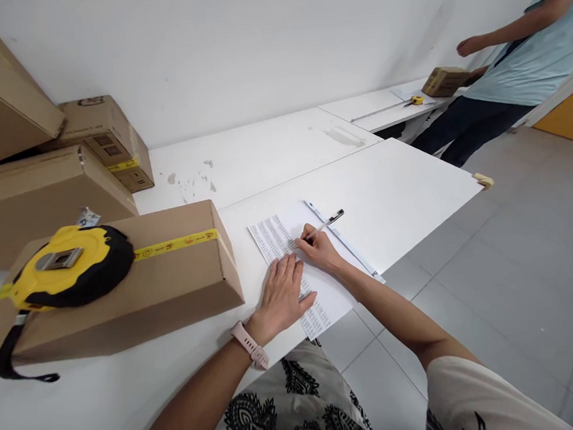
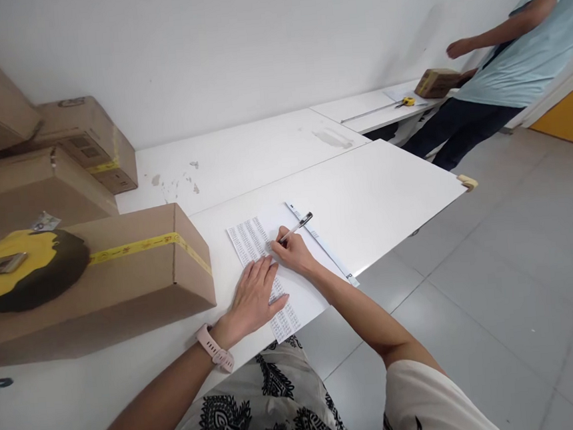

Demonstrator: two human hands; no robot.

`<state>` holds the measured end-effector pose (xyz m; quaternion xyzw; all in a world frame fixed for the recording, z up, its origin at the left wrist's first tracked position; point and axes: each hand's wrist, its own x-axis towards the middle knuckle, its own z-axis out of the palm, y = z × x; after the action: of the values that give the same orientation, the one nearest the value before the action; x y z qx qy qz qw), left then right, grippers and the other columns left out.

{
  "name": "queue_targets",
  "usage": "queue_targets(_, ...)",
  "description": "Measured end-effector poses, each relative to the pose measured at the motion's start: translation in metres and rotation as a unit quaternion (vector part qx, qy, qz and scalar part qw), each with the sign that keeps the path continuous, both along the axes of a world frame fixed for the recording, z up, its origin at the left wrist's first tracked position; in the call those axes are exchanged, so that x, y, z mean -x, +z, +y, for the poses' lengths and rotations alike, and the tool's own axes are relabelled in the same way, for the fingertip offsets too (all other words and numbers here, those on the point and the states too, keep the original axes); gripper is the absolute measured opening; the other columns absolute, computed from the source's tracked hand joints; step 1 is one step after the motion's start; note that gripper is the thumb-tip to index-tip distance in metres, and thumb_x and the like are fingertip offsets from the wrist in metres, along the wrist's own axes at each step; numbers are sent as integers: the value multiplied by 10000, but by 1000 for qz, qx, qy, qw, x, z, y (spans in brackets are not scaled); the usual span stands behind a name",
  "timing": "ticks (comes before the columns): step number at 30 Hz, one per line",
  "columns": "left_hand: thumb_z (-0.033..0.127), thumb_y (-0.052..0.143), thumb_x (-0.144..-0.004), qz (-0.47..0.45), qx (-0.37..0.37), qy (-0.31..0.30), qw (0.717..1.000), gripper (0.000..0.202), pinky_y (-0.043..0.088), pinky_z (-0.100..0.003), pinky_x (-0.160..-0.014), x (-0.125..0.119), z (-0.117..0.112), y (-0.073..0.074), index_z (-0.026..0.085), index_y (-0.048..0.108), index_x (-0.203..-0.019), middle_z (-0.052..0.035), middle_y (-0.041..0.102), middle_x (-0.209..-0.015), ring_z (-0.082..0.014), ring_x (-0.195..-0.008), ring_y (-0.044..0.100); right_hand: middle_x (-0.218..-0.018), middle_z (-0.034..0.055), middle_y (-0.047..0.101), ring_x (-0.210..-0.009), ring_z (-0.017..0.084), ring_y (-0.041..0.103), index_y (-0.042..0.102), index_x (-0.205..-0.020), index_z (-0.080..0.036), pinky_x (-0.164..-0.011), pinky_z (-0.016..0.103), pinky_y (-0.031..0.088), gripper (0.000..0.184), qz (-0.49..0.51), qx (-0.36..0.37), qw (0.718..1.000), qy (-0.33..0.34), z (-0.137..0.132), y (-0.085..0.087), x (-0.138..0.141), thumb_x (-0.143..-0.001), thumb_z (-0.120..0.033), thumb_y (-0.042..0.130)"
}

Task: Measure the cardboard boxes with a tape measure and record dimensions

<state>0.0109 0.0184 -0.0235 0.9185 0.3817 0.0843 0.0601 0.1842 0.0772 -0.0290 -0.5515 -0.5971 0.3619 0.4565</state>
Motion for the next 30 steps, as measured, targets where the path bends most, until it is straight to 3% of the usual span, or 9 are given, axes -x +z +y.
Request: queue_targets(30, 536, 517, -964, -3, 9, -1, 1000, 713, 236, -538, -1231, -1, 0, 2, 9, 441, -1437, -273, 421, -1559, -381, -1473, 360, -538, -79, 388, -537, 117, 370, 418, -699, -240, -553, 284, 288, 207, -37, 9, 999, 11, 0, -4, -1, -800, -273, 596)
